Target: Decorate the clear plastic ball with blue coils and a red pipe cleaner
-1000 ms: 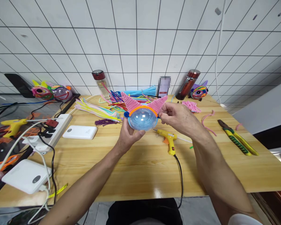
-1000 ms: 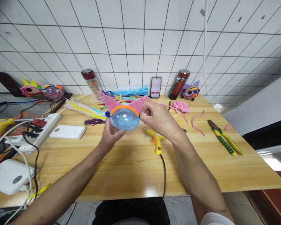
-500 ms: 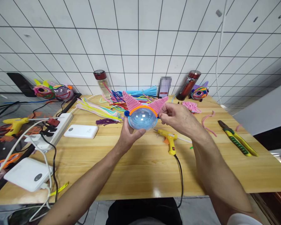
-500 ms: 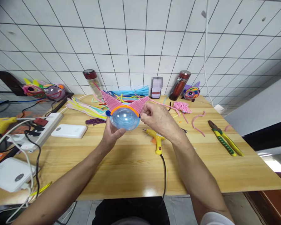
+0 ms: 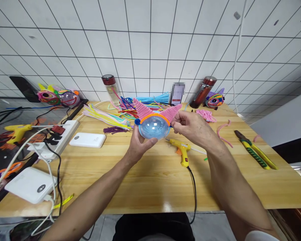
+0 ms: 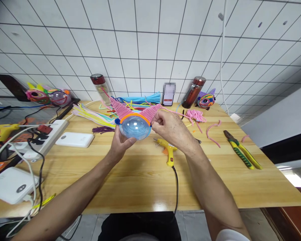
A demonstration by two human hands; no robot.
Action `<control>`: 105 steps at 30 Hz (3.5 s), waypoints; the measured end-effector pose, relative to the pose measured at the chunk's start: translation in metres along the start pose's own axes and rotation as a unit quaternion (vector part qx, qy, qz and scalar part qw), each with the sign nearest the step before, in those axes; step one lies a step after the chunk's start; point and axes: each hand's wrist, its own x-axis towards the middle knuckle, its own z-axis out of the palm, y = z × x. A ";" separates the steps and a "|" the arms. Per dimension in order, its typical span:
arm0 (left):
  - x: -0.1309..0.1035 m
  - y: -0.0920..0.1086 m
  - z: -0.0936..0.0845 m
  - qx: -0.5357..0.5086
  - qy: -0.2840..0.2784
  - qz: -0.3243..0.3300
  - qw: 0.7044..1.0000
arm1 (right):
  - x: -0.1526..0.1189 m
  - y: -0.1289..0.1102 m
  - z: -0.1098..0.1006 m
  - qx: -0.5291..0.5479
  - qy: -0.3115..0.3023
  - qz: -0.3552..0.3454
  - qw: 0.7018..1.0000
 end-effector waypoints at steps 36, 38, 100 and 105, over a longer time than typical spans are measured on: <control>-0.004 0.008 0.004 -0.041 -0.004 -0.038 0.998 | 0.001 0.001 0.002 0.002 -0.005 -0.006 1.000; -0.004 0.007 0.004 -0.042 -0.003 -0.038 0.998 | 0.001 0.001 0.002 0.001 -0.005 -0.006 1.000; -0.006 0.008 0.004 -0.052 0.007 -0.061 0.997 | 0.000 0.000 0.002 -0.005 0.000 0.006 1.000; -0.006 0.010 0.005 -0.058 0.012 -0.058 0.997 | -0.001 0.001 0.002 -0.007 -0.001 0.006 1.000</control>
